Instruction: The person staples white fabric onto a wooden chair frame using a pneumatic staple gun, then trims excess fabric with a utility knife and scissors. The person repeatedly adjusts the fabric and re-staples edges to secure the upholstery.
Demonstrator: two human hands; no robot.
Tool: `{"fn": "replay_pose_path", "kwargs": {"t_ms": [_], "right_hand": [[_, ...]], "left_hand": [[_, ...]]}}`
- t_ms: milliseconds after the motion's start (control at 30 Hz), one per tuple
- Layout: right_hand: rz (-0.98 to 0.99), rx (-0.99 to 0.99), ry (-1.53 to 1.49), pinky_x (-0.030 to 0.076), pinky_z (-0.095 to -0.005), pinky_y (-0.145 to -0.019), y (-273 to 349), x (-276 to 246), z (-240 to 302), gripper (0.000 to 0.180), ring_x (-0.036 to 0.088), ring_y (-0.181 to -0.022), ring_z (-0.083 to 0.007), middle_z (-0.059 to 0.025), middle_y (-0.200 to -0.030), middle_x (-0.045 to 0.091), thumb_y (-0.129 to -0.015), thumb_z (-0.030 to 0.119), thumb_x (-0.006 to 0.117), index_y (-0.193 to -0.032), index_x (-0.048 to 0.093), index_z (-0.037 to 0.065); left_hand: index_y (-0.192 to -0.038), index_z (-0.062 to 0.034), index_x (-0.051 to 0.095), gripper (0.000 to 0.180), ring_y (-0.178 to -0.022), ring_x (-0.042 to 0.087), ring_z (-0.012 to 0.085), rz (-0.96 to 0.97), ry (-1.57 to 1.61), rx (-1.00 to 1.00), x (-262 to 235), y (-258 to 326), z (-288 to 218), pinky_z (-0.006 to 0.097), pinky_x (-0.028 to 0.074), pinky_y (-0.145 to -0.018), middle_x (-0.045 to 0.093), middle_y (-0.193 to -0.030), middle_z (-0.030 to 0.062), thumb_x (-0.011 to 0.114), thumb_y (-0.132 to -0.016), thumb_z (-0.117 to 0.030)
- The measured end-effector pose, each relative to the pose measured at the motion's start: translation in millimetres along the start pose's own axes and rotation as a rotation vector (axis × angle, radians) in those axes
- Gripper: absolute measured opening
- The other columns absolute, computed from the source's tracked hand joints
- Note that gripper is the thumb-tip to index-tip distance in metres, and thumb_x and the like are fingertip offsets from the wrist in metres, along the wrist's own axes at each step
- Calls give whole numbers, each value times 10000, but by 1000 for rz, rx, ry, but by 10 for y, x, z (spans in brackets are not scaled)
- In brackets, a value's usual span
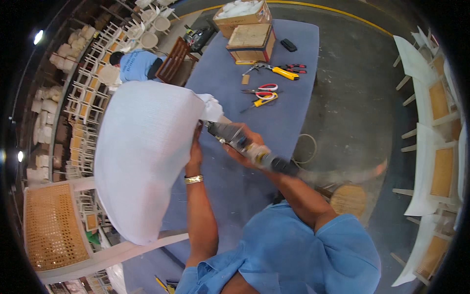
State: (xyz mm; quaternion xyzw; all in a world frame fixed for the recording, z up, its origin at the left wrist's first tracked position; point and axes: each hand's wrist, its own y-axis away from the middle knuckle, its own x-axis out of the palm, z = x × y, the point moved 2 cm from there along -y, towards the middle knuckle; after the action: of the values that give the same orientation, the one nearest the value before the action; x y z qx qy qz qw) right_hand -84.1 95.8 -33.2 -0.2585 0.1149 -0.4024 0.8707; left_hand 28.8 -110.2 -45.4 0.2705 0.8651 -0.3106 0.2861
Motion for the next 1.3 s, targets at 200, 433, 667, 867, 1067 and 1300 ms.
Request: {"fn": "replay_pose_path", "kwargs": {"t_ms": [200, 433, 667, 867, 1067, 1300], "right_hand": [[-157, 801, -299, 578, -379, -798, 928, -819, -900, 390, 689, -967, -229, -135, -1067, 689, -883, 166, 739, -1210, 606, 2], [-272, 1237, -627, 632, -423, -599, 776, -1130, -1481, 399, 740, -747, -342, -212, -1000, 719, -956, 233, 652, -1198, 580, -77], [457, 1337, -312, 605, -414, -644, 189, -1099, -2359, 478, 740, -792, -268, -166, -984, 732, -981, 452, 596, -1175, 639, 18], [804, 533, 646, 547, -456, -803, -1115, -1745, -2352, 438, 697, -929, -294, -182, -1000, 707, -894, 438, 681, -1110, 666, 57], [587, 178, 1078, 530, -480, -789, -2077, -2319, -3437, 568, 650, -920, -359, -150, -1142, 643, -806, 316, 794, -1244, 559, 41], [920, 725, 253, 526, -446, -906, -2258, -2215, -2754, 539, 642, -1093, -349, -134, -1260, 642, -796, 367, 801, -1207, 659, 49]], "left_hand": [[-1405, -154, 601, 394, -1289, 572, 252, -76, 426, -197, 198, 59, -196, 396, 380, -1134, 613, -1411, 67, 517, -1026, -90], [-1384, 32, 536, 423, -1244, 597, 270, -288, 767, -215, 398, 272, -464, 411, 465, -1070, 582, -1375, 150, 584, -1041, -210], [-1064, 49, 682, 256, -884, 691, 160, -129, 773, -776, 1312, 1203, -614, 301, 579, -830, 701, -1004, 103, 628, -1023, -198], [-1137, 63, 666, 264, -924, 703, 158, -66, 793, -935, 2174, 861, -851, 280, 572, -845, 716, -1055, 127, 639, -1014, -170], [-1219, 36, 644, 328, -949, 696, 161, -41, 873, -966, 2720, -314, -1227, 271, 565, -867, 706, -1105, 115, 625, -1025, -228], [-1386, -57, 529, 484, -935, 704, 163, -136, 1372, -1140, 3556, -1018, -1150, 270, 568, -790, 703, -1150, 99, 528, -1055, -411]]}}
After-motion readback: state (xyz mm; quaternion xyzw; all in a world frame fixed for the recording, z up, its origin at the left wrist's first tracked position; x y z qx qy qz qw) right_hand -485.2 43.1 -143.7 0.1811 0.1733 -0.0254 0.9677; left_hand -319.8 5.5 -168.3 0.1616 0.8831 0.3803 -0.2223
